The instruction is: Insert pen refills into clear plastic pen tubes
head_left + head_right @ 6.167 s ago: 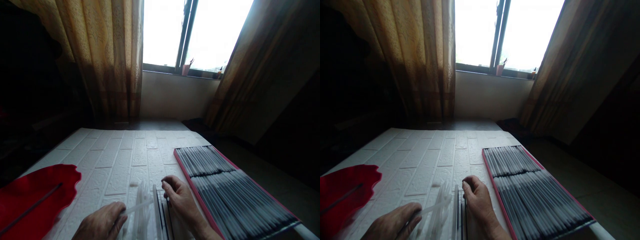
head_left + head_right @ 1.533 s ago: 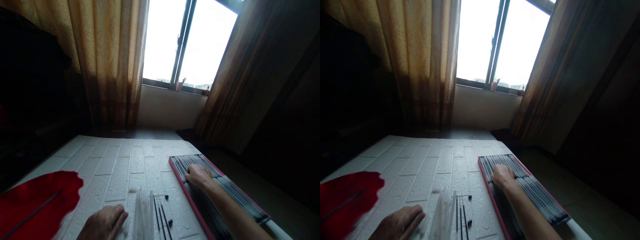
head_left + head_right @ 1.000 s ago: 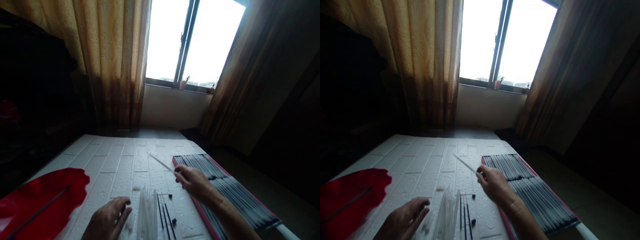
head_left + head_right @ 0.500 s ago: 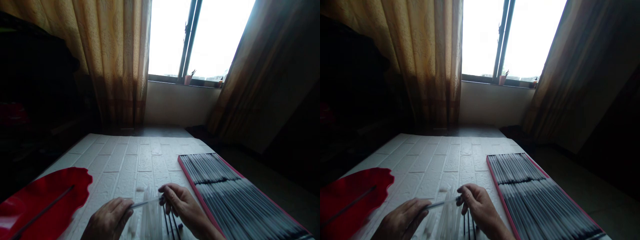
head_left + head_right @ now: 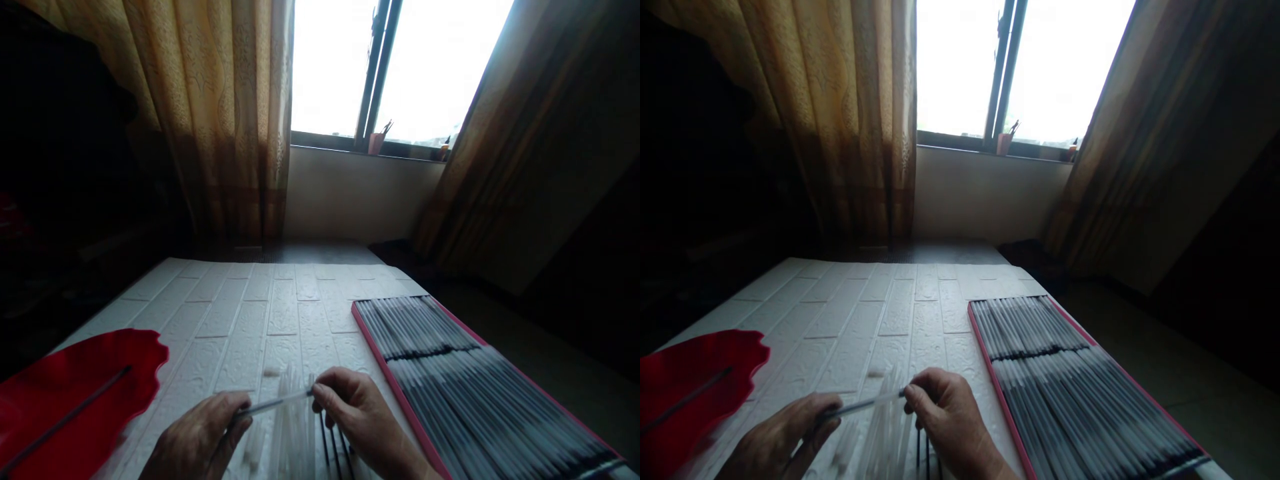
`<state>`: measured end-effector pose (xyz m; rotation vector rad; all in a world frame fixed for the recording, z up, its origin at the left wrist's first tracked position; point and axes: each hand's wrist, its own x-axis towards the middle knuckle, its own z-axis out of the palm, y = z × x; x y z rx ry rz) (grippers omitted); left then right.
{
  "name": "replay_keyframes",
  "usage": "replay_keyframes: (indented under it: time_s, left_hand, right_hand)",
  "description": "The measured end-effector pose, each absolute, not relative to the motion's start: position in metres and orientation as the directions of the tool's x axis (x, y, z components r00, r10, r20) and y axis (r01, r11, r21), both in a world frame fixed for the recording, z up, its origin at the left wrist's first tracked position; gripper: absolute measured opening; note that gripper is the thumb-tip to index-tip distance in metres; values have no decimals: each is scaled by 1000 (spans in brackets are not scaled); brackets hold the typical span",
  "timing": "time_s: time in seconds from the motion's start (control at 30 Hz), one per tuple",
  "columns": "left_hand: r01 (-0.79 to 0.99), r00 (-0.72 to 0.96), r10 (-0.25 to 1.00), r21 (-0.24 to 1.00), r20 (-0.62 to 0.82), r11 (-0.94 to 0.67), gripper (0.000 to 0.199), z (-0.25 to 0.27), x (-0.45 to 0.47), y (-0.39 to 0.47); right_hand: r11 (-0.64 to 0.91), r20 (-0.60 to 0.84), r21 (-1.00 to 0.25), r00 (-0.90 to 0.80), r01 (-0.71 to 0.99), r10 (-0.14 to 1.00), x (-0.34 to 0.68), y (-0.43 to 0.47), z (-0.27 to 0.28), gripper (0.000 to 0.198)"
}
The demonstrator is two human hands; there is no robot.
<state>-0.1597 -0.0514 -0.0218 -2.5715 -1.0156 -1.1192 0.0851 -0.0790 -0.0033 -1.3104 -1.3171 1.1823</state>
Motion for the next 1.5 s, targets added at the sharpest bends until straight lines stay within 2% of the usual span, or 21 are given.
replay_keyframes:
  time_s: [0.2,0.67,0.87,0.97,1.23,1.5]
  left_hand:
    - [633,487,533,141,692,-761,33,-17,-158,-53]
    - [626,545,506,76,668,-776,34,-11,-158,-52]
    - [622,496,591,215,636,-753,27,-18,-158,-54]
    - [601,506,596,240,624,-762,24,-19,-159,-54]
    - [632,519,530,117,670,-766,29,-19,-161,-51]
    - [630,497,536,141,683,-764,30,-15,-158,-52]
  right_hand:
    - [6,2,-994,-39,110,999,84,-80,1,20]
    - [53,43,-987,-71,149,997,86,-82,-3,11]
    - [42,36,-987,-43,153,998,85,-82,0,13]
    - [49,40,-986,-57,157,998,85,-82,1,12]
    - [68,55,-985,-83,159,995,85,-83,-1,12]
    - [65,53,-985,-75,162,996,85,-83,1,25]
